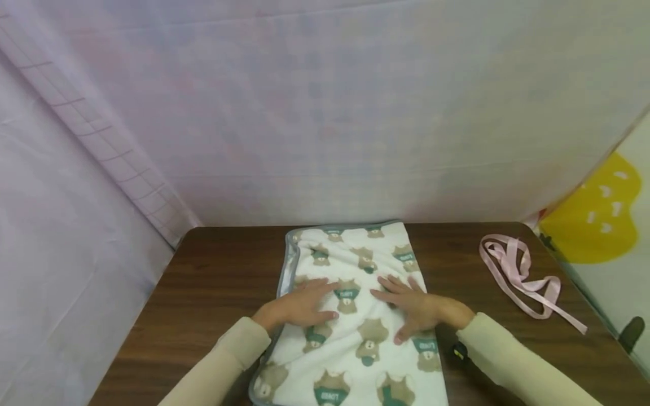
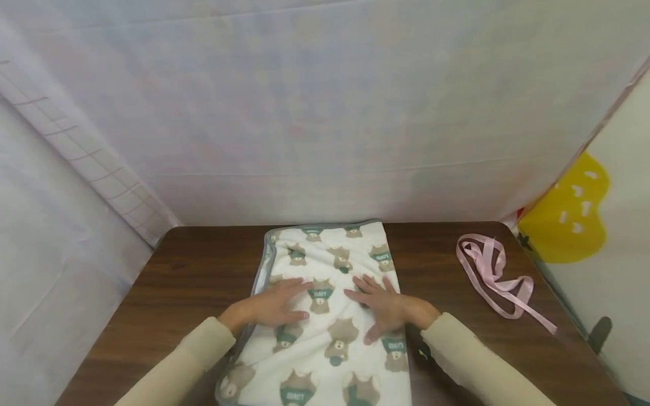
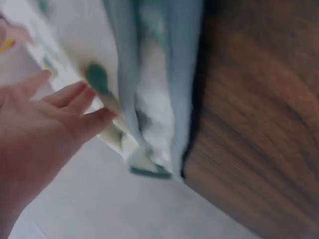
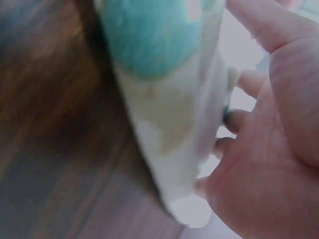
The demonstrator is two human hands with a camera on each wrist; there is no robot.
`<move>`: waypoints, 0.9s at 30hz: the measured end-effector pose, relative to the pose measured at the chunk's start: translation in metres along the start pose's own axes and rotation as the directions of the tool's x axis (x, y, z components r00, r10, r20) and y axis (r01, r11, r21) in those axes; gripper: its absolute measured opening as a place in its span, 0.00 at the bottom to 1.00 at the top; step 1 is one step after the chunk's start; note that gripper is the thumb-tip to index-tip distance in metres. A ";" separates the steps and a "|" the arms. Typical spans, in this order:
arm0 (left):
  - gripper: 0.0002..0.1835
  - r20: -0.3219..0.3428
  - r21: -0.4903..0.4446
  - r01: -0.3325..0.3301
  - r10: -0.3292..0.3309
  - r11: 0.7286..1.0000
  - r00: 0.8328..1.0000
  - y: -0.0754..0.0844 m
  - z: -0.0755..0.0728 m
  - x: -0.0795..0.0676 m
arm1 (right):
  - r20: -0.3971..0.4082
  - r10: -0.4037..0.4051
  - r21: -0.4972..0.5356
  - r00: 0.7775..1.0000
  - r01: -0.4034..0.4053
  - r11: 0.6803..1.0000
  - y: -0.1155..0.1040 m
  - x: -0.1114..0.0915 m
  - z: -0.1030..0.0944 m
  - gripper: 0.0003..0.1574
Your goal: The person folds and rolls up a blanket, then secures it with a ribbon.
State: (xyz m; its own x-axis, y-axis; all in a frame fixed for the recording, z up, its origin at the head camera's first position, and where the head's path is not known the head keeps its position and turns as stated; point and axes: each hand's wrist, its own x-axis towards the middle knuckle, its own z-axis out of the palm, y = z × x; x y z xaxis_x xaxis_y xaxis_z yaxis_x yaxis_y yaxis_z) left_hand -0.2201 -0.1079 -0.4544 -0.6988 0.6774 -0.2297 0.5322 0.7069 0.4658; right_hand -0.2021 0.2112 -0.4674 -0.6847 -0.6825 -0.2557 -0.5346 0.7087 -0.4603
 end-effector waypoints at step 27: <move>0.32 -0.272 -0.731 0.201 -0.549 0.652 0.790 -0.067 -0.025 0.048 | 0.204 -0.619 -0.477 0.758 0.629 0.614 -0.136 0.019 0.087 0.45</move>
State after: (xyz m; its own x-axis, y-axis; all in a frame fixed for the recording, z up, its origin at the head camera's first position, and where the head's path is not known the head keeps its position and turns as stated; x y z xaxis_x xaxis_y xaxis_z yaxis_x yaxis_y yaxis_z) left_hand -0.3011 -0.1279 -0.4752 -0.9746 0.0918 -0.2045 -0.1428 0.4490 0.8821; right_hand -0.0990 0.0859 -0.4839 -0.0873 -0.9928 -0.0824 -0.9952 0.0906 -0.0378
